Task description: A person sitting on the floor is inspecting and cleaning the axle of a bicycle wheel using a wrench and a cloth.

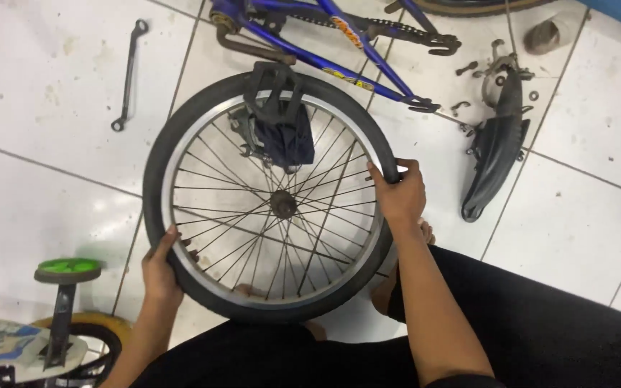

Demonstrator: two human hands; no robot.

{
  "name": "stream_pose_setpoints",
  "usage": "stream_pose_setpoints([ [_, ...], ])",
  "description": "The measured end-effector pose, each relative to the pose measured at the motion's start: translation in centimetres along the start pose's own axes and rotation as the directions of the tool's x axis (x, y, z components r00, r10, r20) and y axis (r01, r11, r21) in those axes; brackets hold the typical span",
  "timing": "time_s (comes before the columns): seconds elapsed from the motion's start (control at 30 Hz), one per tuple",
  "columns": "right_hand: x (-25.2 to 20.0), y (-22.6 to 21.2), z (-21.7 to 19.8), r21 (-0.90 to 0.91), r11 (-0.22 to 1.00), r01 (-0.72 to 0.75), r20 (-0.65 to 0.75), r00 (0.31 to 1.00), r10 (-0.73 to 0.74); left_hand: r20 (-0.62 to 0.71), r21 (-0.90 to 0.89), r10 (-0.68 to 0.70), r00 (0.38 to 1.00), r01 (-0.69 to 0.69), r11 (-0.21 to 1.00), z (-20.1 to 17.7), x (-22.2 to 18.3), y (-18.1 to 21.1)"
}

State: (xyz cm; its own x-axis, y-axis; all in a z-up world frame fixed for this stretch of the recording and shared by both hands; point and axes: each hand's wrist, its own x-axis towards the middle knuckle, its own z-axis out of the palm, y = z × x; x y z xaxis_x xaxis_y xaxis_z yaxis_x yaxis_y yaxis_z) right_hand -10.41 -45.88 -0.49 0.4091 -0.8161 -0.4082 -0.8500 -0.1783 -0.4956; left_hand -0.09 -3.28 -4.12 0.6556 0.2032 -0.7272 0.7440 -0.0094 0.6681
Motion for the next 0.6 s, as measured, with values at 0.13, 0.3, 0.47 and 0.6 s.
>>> stream_pose_setpoints([
  [0.13, 2.2, 1.3, -0.4, 0.011, 1.0, -0.019, -0.065, 0.998, 0.019, 0.055, 0.016, -0.011, 0.998, 0.01, 1.0, 3.6, 0.4, -0.1],
  [0.3, 3.6, 1.1, -1.3, -0.011, 1.0, 0.021, -0.112, 0.993, -0.023, 0.103, 0.006, -0.119, 0.988, 0.119, 0.993, 6.2, -1.1, -0.4],
  [0.47, 6.0, 3.5, 0.1, -0.053, 0.992, 0.116, -0.192, 0.973, -0.124, 0.108, 0.001, -0.153, 0.982, 0.154, 0.988, 8.0, -2.1, -0.9],
  [0.6, 6.8, 3.8, 0.6, -0.091, 0.977, 0.19, -0.244, 0.947, -0.207, 0.096, 0.166, -0.126, 0.987, 0.109, 0.98, 9.0, -4.2, 0.4],
])
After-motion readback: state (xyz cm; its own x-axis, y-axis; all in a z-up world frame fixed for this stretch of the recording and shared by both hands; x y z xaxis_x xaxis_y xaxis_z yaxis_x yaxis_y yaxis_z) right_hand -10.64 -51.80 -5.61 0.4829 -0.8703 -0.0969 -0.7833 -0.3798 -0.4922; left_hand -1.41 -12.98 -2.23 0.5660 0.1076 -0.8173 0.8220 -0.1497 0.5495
